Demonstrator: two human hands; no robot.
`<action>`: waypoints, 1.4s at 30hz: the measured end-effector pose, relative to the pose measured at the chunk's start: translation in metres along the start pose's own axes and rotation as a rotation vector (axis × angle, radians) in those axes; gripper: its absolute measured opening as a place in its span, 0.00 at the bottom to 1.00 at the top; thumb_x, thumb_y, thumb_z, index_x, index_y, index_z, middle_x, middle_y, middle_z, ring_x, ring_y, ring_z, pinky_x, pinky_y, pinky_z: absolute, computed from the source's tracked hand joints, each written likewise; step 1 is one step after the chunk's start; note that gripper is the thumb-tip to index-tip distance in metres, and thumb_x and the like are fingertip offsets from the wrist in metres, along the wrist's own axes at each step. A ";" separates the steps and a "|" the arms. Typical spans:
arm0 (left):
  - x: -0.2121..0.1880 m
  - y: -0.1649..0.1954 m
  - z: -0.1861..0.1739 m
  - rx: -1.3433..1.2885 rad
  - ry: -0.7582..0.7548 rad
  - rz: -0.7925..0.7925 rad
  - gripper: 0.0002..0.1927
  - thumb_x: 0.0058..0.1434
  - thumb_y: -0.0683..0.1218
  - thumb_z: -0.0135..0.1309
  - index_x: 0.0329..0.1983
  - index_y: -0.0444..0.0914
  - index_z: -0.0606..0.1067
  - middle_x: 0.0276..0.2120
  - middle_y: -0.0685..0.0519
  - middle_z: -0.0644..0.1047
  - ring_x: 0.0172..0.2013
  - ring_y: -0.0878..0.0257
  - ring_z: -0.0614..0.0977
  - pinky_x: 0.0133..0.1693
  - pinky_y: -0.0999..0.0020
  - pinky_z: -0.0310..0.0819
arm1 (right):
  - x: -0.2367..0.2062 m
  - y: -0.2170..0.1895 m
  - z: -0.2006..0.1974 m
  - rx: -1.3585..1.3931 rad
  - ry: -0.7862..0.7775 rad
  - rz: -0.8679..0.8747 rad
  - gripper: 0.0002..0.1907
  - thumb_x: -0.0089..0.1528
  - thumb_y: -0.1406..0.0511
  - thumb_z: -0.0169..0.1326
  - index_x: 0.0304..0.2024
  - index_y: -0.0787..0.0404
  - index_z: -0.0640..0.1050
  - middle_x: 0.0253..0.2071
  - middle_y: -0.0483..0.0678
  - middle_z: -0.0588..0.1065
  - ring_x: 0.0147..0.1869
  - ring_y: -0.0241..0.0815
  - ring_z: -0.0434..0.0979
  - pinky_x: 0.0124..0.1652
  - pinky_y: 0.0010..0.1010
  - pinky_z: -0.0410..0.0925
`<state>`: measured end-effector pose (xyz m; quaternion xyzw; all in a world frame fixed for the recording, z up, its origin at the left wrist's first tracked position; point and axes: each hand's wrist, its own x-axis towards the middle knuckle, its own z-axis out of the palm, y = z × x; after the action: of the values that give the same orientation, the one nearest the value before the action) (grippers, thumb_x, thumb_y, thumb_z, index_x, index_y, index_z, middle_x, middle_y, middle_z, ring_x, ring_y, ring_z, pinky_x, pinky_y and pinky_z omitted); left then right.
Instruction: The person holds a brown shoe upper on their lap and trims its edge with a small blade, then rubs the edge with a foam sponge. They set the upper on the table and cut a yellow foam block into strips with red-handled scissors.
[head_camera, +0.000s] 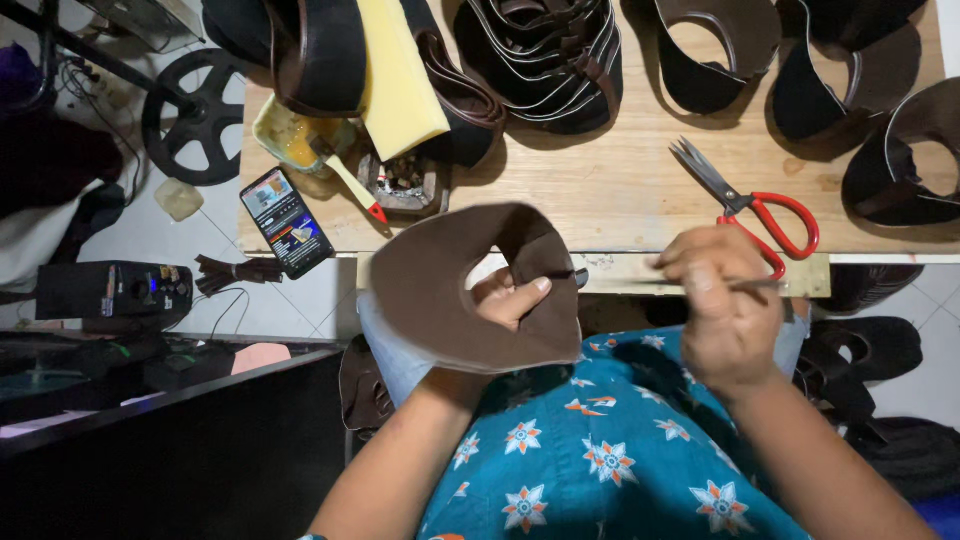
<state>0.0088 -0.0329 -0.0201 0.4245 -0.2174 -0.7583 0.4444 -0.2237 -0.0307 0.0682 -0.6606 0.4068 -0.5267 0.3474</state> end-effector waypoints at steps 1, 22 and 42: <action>0.000 0.002 0.002 0.104 0.056 0.047 0.15 0.63 0.41 0.56 0.53 0.33 0.76 0.41 0.53 0.83 0.41 0.65 0.84 0.45 0.70 0.79 | 0.004 0.001 -0.002 0.018 0.036 -0.035 0.09 0.77 0.66 0.43 0.44 0.62 0.73 0.48 0.48 0.71 0.49 0.39 0.75 0.55 0.30 0.72; -0.003 -0.008 0.023 -0.002 0.040 0.063 0.08 0.67 0.42 0.54 0.45 0.33 0.77 0.34 0.52 0.81 0.31 0.69 0.81 0.36 0.75 0.77 | 0.003 0.064 0.051 0.064 -0.072 0.688 0.17 0.59 0.69 0.65 0.41 0.69 0.70 0.30 0.47 0.74 0.31 0.32 0.71 0.30 0.27 0.65; -0.004 -0.012 0.019 0.195 -0.001 0.101 0.06 0.63 0.39 0.56 0.43 0.35 0.75 0.35 0.53 0.79 0.34 0.68 0.80 0.36 0.74 0.76 | 0.009 0.075 0.045 0.266 -0.172 0.769 0.21 0.57 0.67 0.59 0.52 0.65 0.70 0.36 0.45 0.77 0.37 0.33 0.78 0.39 0.24 0.72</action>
<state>-0.0122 -0.0244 -0.0164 0.4536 -0.3114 -0.7106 0.4385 -0.1910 -0.0697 -0.0034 -0.4514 0.5220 -0.3494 0.6338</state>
